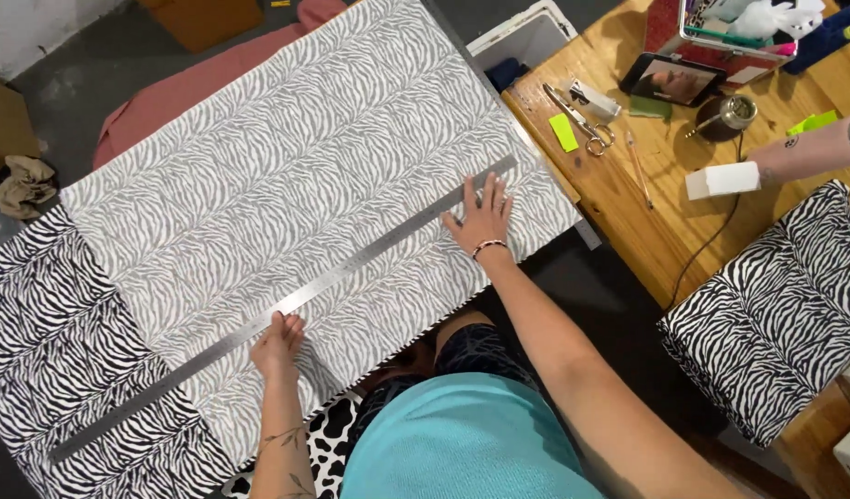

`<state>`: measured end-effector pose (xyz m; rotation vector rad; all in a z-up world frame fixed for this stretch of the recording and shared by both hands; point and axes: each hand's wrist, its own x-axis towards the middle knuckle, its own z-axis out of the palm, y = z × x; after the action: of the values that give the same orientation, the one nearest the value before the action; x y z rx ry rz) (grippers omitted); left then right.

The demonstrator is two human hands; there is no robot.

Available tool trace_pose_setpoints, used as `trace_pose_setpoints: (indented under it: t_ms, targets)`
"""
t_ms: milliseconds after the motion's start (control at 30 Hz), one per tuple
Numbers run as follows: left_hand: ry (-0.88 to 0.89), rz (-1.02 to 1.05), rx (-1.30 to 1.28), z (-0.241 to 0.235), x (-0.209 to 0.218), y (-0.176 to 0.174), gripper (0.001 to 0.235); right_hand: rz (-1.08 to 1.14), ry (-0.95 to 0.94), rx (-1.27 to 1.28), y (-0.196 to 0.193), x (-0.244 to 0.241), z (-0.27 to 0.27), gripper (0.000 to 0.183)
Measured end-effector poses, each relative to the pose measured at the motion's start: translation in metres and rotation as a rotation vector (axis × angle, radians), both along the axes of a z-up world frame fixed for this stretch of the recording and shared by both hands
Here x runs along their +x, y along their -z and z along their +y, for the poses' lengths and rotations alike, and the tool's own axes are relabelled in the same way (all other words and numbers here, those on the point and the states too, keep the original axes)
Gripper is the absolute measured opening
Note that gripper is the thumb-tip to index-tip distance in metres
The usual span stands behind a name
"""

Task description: The person is using a long metal ruler to measure and fold zebra-patterned fabric into a uniform stack on a work table.

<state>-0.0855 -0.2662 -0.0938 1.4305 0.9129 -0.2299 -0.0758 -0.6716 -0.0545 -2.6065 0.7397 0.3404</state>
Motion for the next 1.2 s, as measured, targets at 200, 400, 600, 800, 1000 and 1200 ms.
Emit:
trace_pose_setpoints:
  t_ms: [200,400,600,800,1000,1200]
  targets:
    - [0.097,-0.003,-0.003,0.005,0.0,-0.01,0.036,0.023,-0.009,-0.046,0.021,-0.001,-0.011,0.087]
    - [0.166,-0.054,0.064,0.015,-0.02,-0.014,0.037,-0.018,0.043,-0.093,0.029,-0.006,-0.027,0.093]
    - [0.283,-0.346,1.177,0.044,-0.053,-0.007,0.045,-0.017,0.053,-0.009,0.015,-0.006,-0.024,0.102]
    - [0.723,-0.336,1.061,0.039,-0.046,-0.04,0.086,0.034,0.036,-0.048,0.011,-0.005,-0.023,0.111]
    - [0.784,-0.29,1.023,0.041,-0.051,-0.026,0.08,0.093,0.025,-0.036,-0.002,-0.003,-0.022,0.111]
    - [0.769,-0.241,1.003,0.045,-0.05,-0.012,0.081,0.113,0.022,-0.019,-0.003,-0.002,-0.024,0.113]
